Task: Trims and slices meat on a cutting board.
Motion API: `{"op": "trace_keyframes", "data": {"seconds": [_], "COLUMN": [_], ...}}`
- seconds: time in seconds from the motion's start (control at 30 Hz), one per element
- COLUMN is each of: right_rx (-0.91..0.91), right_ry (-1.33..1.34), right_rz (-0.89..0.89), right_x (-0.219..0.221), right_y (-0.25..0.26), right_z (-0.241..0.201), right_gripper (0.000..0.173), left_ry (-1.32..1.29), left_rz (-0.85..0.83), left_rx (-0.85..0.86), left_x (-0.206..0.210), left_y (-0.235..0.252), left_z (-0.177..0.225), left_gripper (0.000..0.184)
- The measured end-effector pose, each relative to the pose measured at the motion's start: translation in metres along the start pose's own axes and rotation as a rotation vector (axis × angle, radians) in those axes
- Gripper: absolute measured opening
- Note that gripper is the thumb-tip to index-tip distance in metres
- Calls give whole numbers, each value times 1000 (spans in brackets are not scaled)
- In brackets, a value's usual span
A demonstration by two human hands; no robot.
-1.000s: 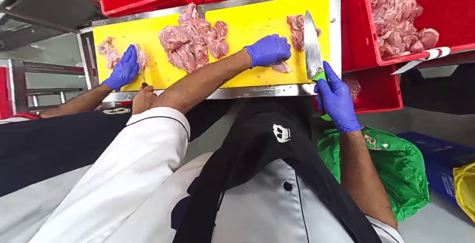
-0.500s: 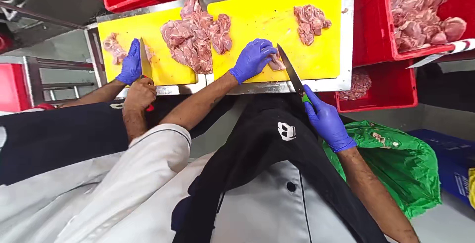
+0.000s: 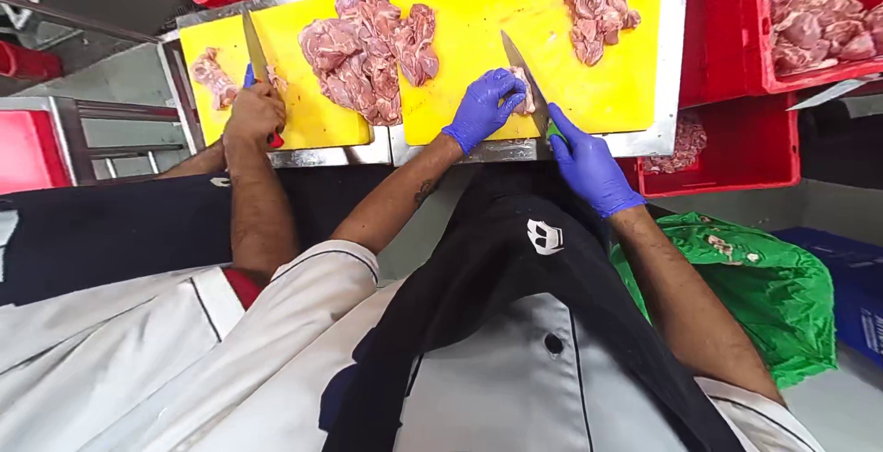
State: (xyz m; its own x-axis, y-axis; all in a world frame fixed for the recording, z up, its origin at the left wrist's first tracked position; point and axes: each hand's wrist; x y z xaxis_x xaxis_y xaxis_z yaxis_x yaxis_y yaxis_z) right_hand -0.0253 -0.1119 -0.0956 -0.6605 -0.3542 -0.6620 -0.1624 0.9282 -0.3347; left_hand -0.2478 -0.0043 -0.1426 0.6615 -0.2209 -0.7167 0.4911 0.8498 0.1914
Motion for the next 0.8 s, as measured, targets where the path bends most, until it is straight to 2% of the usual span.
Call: {"op": "trace_keyframes", "data": {"seconds": [0.1,0.2,0.27,0.37,0.4,0.47,0.53,0.63,0.7,0.8], "right_rx": [-5,-16,-13,39,58,55,46,53,51,61], "right_ry": [-75,-146,-199,-264,-278,-264,-225,-131,-24,134], "right_rz": [-37,-88,-69,69,103,165,201,251,297,282], "right_x": [-6,-25,-39,-60,-66,-75,-77,-84,-86,-76], "right_y": [-38,-74,-67,-37,-31,-29,-35,-47,-55,-55], "right_z": [15,33,43,44,41,37,38,35,23,-6], "right_gripper": [52,50,49,52,52,51,51,49,50,54], "left_ry": [32,139,223,244,236,275,342,279,79,-237], "left_rz": [-14,-1,-20,-163,-263,-452,-561,-620,-523,-254], "left_rx": [-61,-163,-178,-16,57,159,235,282,140,-282], "left_x": [-3,-12,-17,-23,-26,-33,-40,-51,-56,-57], "left_y": [1,7,12,24,29,42,53,61,57,45], "left_z": [0,5,7,5,4,1,0,-7,-6,10], "left_gripper": [17,44,61,73,69,45,25,25,28,31]}}
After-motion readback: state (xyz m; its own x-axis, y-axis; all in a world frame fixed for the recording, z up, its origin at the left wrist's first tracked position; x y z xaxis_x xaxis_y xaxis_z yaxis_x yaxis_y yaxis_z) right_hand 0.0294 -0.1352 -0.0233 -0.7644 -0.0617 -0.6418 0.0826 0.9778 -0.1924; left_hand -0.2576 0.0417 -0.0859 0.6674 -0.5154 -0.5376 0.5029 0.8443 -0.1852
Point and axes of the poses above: each hand's wrist, its own y-axis towards the middle knuckle, its own x-axis out of the palm, z = x × y, and after that the axes turned 1 degree about z, right-handed
